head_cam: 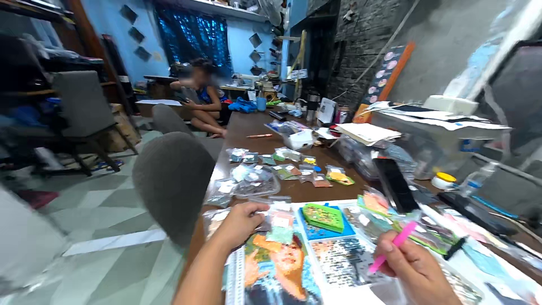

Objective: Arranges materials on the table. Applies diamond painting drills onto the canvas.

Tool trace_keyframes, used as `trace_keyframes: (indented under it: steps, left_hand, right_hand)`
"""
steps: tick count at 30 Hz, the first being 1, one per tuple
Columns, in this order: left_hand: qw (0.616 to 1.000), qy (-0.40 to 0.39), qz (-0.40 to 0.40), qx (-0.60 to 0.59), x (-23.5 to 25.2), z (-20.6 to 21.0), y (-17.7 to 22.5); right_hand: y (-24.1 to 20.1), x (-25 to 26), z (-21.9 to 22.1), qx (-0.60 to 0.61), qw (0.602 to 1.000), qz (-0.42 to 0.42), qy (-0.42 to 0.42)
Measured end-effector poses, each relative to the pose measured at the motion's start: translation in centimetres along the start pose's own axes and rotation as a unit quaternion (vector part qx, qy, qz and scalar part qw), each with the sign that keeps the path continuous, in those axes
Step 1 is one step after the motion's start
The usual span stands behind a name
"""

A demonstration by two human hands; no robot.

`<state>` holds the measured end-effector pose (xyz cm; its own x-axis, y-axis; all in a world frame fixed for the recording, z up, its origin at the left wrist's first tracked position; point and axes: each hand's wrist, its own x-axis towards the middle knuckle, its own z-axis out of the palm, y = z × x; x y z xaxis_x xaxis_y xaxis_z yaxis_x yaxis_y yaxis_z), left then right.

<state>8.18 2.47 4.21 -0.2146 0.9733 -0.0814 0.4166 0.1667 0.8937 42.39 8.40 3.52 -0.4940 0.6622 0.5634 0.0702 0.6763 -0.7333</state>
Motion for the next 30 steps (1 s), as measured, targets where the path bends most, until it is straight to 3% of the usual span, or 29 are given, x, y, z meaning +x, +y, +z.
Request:
trace_keyframes:
  steps: [8,15,21,30]
  left_hand:
    - [1.000,-0.011,-0.008,-0.015,0.1,0.2,0.2]
    - [1.000,-0.012,-0.003,-0.025,0.2,0.4,0.1]
    - [1.000,-0.020,-0.001,-0.018,0.3,0.4,0.1]
    - [1.000,-0.019,0.001,-0.009,0.2,0.5,0.3]
  right_hand:
    - [-5.7,3.2,8.4,0.090,0.993,0.013,-0.072]
    - [-6.5,4.6,15.6,0.097,0.992,0.055,-0.064]
    - [-3.8,3.1,17.3,0.038,0.998,0.005,-0.041]
    - [-3.2,3.1,17.6,0.013,0.999,-0.036,-0.032]
